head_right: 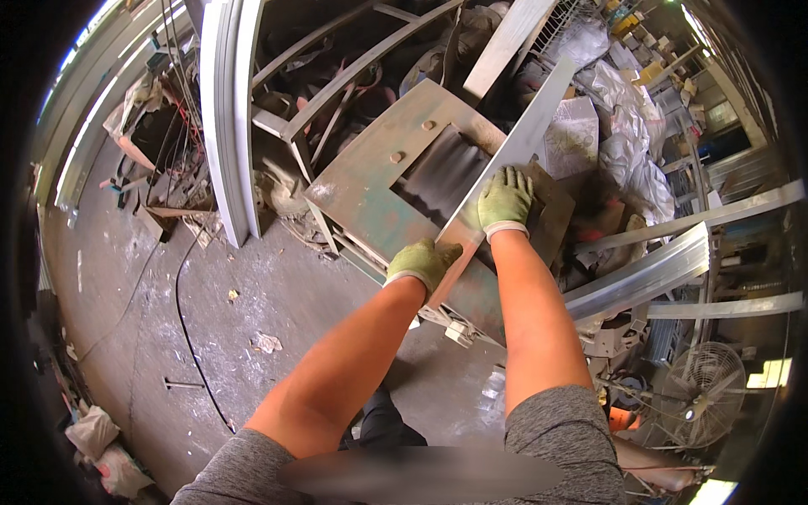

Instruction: The person repeatedly feeds long metal bars through a roller straightening machine, flipping each bar to process both sides. After straightening, the person stacks the finished bars on a nearby pile.

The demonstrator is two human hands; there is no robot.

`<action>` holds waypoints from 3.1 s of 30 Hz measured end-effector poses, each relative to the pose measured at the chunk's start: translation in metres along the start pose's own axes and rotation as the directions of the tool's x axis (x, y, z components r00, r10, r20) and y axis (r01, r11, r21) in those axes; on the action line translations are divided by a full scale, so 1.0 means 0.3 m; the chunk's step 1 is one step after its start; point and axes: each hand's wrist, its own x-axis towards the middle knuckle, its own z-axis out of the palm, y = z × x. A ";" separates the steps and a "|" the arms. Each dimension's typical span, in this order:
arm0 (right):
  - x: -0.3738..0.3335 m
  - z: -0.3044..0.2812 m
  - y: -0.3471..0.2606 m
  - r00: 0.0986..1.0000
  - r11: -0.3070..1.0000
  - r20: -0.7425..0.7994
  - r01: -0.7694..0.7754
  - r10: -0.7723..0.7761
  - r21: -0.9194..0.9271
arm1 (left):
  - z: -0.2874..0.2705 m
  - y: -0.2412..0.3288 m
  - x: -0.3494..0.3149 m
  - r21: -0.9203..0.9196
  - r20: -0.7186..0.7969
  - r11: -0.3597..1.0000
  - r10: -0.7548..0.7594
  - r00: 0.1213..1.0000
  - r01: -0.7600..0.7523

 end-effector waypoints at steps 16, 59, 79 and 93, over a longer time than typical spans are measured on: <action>-0.325 -0.146 -0.210 0.998 0.998 0.029 0.049 -0.050 0.048 | -0.020 -0.334 -0.299 -0.087 0.049 0.996 -0.018 0.999 0.022; -0.896 -1.030 -0.586 0.780 -0.840 0.529 -0.501 -0.333 0.210 | -0.287 -1.489 -1.467 0.640 -0.416 0.767 0.384 0.824 -0.034; -0.855 -1.128 -0.311 0.911 0.293 0.410 -0.404 0.045 0.866 | -0.494 -1.082 -1.443 0.575 -0.575 0.698 0.716 0.397 -0.426; -0.961 -1.058 -0.639 0.615 0.684 0.311 0.590 -0.725 0.428 | -0.649 -1.328 -1.658 0.642 -0.480 0.765 0.352 0.804 0.049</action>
